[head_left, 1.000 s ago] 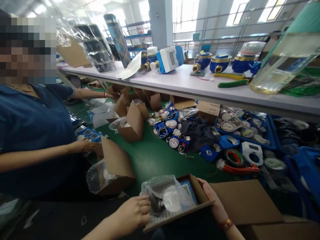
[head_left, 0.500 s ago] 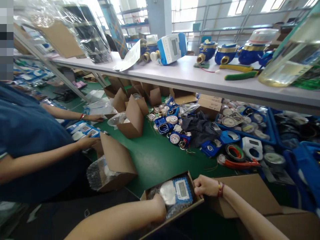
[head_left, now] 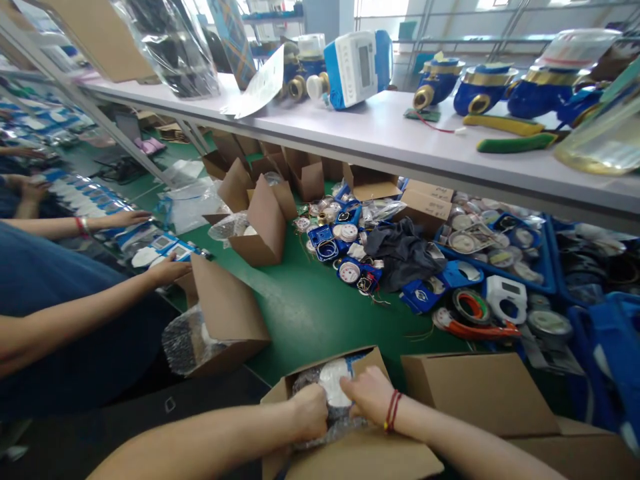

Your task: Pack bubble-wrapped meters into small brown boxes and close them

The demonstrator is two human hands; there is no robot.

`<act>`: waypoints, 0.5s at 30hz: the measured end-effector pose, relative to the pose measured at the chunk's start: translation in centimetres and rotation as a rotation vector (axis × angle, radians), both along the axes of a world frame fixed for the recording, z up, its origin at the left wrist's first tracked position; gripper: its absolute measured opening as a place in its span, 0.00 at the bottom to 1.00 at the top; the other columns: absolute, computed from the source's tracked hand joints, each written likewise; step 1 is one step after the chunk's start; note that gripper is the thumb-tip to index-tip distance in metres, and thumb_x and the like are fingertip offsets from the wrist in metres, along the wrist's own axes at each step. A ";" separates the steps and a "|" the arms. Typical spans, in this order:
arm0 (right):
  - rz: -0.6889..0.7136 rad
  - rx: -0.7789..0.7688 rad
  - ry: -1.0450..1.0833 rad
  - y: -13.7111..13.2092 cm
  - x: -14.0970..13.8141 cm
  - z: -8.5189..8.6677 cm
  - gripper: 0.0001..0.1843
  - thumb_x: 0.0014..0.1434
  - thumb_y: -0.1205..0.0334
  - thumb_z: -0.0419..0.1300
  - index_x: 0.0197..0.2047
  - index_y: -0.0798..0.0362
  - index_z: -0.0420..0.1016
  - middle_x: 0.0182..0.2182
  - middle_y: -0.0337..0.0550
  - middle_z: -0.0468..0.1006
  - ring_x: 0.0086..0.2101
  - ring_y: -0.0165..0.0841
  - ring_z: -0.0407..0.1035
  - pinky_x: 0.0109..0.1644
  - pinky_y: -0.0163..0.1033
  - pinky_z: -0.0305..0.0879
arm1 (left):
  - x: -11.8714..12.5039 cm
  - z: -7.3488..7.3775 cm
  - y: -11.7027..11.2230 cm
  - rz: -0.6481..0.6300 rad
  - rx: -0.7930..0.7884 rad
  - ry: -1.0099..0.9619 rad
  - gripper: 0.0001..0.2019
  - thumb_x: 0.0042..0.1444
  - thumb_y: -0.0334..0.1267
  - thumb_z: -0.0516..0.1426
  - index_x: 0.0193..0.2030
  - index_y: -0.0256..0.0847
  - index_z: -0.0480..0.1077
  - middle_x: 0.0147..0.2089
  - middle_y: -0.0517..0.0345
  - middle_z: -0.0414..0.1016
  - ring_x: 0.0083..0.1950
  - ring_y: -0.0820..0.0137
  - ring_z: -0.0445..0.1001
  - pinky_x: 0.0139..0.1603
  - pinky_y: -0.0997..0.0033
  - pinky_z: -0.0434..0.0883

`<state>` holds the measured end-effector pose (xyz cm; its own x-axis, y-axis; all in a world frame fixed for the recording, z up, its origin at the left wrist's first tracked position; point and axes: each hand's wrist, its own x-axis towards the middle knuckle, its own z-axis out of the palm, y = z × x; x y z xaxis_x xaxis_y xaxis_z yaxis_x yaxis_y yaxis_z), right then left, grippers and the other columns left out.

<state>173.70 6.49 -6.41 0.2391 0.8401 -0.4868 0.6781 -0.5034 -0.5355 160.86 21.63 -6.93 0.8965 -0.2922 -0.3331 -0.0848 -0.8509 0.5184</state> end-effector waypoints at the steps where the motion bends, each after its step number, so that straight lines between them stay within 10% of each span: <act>1: 0.028 0.014 -0.011 0.2 -0.7 0.1 0.22 0.40 0.59 0.70 0.38 0.55 0.71 0.29 0.48 0.77 0.32 0.43 0.71 0.37 0.42 0.61 | -0.4 1.7 1.2 -0.056 -0.008 -0.033 0.15 0.47 0.37 0.53 0.12 0.42 0.61 0.12 0.58 0.64 0.21 0.70 0.66 0.34 0.67 0.67; 3: 0.058 0.085 0.034 -0.1 -0.9 0.4 0.12 0.48 0.61 0.65 0.37 0.51 0.70 0.31 0.42 0.77 0.35 0.38 0.70 0.40 0.40 0.61 | -1.9 5.4 3.5 -0.034 0.002 -0.197 0.09 0.52 0.35 0.50 0.23 0.42 0.67 0.22 0.56 0.70 0.27 0.70 0.67 0.39 0.65 0.66; 6: -0.023 0.266 0.287 -2.0 0.6 0.9 0.11 0.57 0.71 0.49 0.37 0.50 0.69 0.33 0.37 0.75 0.36 0.30 0.68 0.41 0.35 0.62 | -4.1 9.0 5.0 0.436 -0.070 -0.430 0.08 0.56 0.32 0.46 0.31 0.40 0.64 0.28 0.55 0.68 0.31 0.72 0.65 0.32 0.71 0.64; 15: -0.062 0.228 0.657 -8.0 2.3 4.1 0.19 0.52 0.67 0.51 0.48 0.47 0.69 0.47 0.42 0.72 0.47 0.34 0.66 0.52 0.41 0.61 | -4.8 5.6 3.9 0.226 -0.666 0.210 0.17 0.57 0.35 0.46 0.52 0.49 0.64 0.59 0.56 0.62 0.60 0.68 0.61 0.60 0.66 0.60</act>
